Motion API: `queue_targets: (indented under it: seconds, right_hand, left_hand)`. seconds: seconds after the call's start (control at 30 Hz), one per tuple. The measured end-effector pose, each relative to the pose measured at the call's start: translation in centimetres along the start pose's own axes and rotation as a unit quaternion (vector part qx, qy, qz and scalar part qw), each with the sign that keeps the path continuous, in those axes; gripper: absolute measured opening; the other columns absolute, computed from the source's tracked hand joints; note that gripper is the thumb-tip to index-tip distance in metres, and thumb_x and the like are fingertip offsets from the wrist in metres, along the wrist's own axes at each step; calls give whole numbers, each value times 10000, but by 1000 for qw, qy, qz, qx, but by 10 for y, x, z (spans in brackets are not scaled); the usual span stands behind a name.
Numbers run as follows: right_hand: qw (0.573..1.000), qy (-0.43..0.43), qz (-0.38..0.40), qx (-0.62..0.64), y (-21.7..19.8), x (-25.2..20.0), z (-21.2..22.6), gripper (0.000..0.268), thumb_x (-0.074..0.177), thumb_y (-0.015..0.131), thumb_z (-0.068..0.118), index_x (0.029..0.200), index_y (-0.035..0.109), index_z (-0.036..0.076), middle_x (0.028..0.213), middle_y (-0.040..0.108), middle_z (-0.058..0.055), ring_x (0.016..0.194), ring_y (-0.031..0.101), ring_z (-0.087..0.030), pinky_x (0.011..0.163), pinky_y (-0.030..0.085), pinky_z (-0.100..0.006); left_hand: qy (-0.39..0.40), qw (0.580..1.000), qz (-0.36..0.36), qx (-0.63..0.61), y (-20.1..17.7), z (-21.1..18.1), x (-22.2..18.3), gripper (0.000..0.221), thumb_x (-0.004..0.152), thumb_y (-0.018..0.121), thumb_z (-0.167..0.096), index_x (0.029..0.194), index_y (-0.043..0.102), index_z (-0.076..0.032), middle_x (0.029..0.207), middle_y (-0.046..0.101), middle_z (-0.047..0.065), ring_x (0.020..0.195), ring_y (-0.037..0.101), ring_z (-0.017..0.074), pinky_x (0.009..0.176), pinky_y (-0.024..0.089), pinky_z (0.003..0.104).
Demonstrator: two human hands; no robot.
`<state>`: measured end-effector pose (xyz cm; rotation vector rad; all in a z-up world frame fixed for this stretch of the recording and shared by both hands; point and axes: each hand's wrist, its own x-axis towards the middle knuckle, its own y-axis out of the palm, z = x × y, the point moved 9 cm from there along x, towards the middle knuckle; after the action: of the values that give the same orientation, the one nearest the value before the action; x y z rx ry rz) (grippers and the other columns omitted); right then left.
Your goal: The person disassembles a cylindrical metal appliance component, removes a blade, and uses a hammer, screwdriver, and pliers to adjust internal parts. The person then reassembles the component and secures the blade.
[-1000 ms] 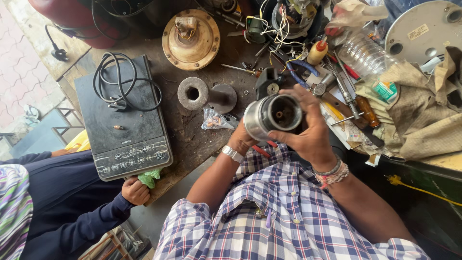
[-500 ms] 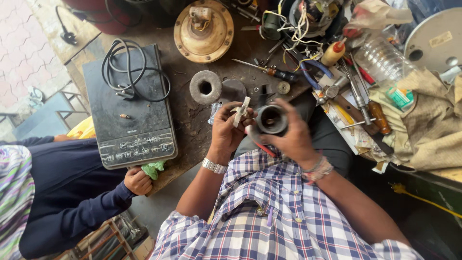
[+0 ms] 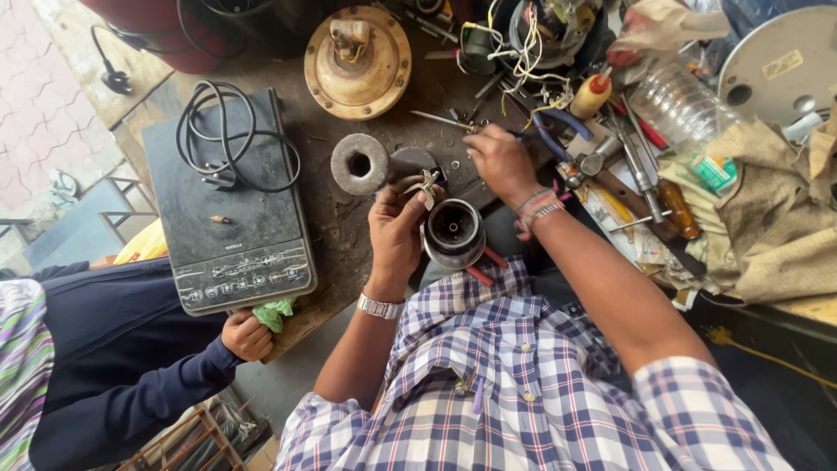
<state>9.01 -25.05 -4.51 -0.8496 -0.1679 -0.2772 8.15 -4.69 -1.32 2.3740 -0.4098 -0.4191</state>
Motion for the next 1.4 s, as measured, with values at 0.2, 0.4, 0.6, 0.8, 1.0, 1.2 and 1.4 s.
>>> queue_targets:
  seconds: [0.2, 0.4, 0.6, 0.8, 1.0, 1.2, 1.4]
  right_hand:
    - [982, -49, 83, -162, 52, 29, 6, 82, 916, 721, 145, 966, 785, 157, 955, 673, -111, 882, 694, -316, 750, 572, -437]
    - [974, 15, 126, -188, 73, 46, -14, 113, 856, 673, 176, 900, 741, 96, 991, 699, -136, 922, 700, -343, 786, 572, -468]
    - [959, 43, 189, -208, 90, 61, -17, 148, 898, 633, 125, 978, 738, 58, 1022, 723, -199, 970, 712, -388, 822, 581, -484]
    - [945, 73, 253, -192, 82, 53, -12, 204, 800, 748, 163, 975, 748, 57, 1027, 710, -221, 988, 697, -398, 828, 575, -481]
    - [990, 94, 22, 105, -23, 18, 10, 163, 866, 771, 139, 991, 742, 38, 919, 762, -152, 827, 737, -268, 721, 571, -372]
    - [826, 187, -24, 531, -83, -23, 26, 182, 933, 742, 4, 1114, 730, 11, 928, 745, -63, 787, 700, -107, 716, 579, -220]
    - [917, 92, -27, 388, -111, -14, 63, 176, 946, 761, 5, 1119, 735, 14, 1011, 715, -31, 912, 681, -96, 830, 575, -225]
  left_hand:
    - [47, 992, 15, 118, -3, -6, 1, 255, 985, 701, -1, 1230, 650, 50, 1079, 756, 142, 995, 730, 172, 898, 609, 299]
    - [53, 976, 35, 208, 9, -3, 11, 289, 978, 713, 5, 1256, 648, 51, 1066, 743, 89, 959, 704, 106, 869, 585, 244]
    - [16, 972, 50, 230, 28, 1, 21, 286, 973, 704, -15, 1246, 646, 48, 1068, 753, 95, 951, 718, 112, 851, 603, 244]
    - [22, 980, 38, 192, 28, -1, 23, 293, 973, 719, -37, 1242, 647, 57, 1055, 755, 116, 934, 726, 134, 843, 609, 261]
    - [8, 972, 22, 233, 35, -1, 29, 314, 958, 702, -76, 1247, 628, 23, 1073, 749, 91, 961, 732, 124, 846, 628, 254]
    - [-8, 964, 86, 252, 52, 7, 44, 313, 983, 699, -94, 1267, 652, 29, 1090, 740, 79, 947, 687, 108, 818, 586, 237]
    - [-55, 978, 148, 135, 65, 16, 45, 300, 1012, 706, -50, 1290, 664, 58, 1094, 740, 92, 964, 678, 109, 850, 563, 243]
